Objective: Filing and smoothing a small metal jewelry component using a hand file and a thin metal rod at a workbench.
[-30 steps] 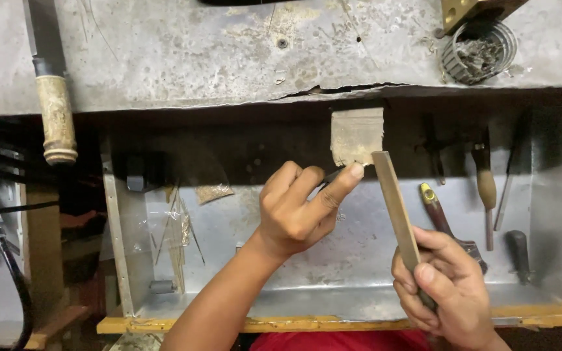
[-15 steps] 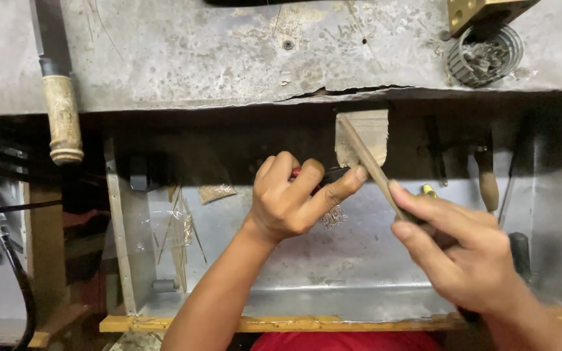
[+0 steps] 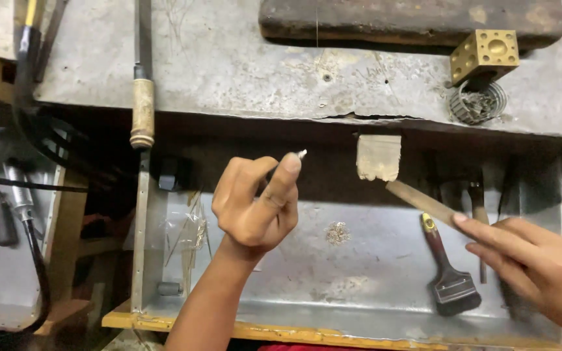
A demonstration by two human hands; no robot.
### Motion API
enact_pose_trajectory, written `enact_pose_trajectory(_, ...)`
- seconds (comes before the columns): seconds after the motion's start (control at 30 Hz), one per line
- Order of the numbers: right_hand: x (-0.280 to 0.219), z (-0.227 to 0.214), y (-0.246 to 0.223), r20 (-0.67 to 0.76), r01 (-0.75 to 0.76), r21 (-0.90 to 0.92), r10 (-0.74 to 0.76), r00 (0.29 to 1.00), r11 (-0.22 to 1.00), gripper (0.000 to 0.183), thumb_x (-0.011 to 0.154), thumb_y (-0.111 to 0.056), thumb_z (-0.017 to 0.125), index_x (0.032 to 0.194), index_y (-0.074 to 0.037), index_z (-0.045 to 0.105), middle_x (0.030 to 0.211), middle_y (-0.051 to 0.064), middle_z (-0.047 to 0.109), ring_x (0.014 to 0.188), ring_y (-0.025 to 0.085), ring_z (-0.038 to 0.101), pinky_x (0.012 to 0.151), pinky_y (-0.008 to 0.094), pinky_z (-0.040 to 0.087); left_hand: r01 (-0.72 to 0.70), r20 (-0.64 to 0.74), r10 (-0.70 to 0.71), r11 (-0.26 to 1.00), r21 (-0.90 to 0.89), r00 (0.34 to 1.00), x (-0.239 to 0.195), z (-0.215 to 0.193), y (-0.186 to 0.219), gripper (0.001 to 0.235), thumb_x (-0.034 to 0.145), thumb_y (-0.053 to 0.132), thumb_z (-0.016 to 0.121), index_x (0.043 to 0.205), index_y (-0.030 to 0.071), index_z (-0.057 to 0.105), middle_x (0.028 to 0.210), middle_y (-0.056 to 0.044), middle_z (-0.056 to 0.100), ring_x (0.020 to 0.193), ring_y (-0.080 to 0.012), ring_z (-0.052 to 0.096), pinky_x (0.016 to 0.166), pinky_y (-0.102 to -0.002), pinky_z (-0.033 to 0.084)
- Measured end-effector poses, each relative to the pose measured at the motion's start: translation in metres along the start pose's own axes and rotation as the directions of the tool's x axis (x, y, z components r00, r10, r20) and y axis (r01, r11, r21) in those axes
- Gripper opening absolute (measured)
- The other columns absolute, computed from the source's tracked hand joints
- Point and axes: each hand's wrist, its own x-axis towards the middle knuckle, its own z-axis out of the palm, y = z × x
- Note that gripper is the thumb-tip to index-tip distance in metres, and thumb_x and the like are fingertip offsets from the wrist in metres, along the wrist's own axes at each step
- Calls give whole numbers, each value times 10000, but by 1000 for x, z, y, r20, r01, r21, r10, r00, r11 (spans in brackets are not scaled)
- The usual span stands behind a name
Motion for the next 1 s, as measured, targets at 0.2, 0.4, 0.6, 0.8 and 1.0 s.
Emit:
enact_pose_trajectory(0.2, 17, -16, -37, -272, 212, -38, -214, 938, 976, 452, 912, -315, 704, 1341, -175, 683, 855, -49, 680, 660, 134, 641, 534, 317, 517, 177, 182, -185, 982, 61, 966, 35, -15, 13, 583, 941, -208, 627, 1419, 127, 631, 838, -35, 544, 704, -228, 430, 670, -336, 428)
enact_pose_trajectory(0.4, -9, 62, -3, -119, -7, 97, 19, 993, 995, 588, 802, -374, 761, 1364, -247, 641, 1183, -16, 772, 908, 220, 763, 773, 374, 577, 294, 330, -304, 952, 82, 894, 41, -10, 8, 603, 881, -75, 599, 1420, 195, 626, 853, -17, 580, 652, -238, 431, 620, -360, 425)
enact_pose_trajectory(0.6, -40, 133, 35, 105, -422, 151, 410, 906, 894, 479, 843, -294, 748, 1315, -241, 685, 1173, 33, 785, 998, 293, 770, 851, 446, 570, 374, 351, -339, 927, -33, 873, 47, -22, 15, 601, 861, -85, 562, 1426, 118, 603, 866, -63, 529, 726, -254, 476, 701, -383, 457)
enact_pose_trajectory(0.8, -40, 147, 42, -99, -315, 62, 320, 942, 947, 458, 865, -316, 753, 1297, -165, 724, 1168, 108, 703, 929, 353, 725, 842, 496, 582, 489, 179, -458, 841, -229, 871, 2, -8, 22, 495, 940, -129, 607, 1397, 61, 616, 823, -43, 541, 655, -133, 458, 603, -261, 440)
enact_pose_trajectory(1.0, 16, 70, -39, -201, -52, 139, 79, 976, 989, 311, 940, -154, 734, 1243, -79, 743, 1028, 63, 726, 936, 242, 658, 840, 392, 533, 828, 420, -728, 374, -417, 541, -13, 3, 31, 300, 862, 27, 826, 1148, 85, 756, 1149, -56, 668, 775, -96, 679, 688, -185, 580)
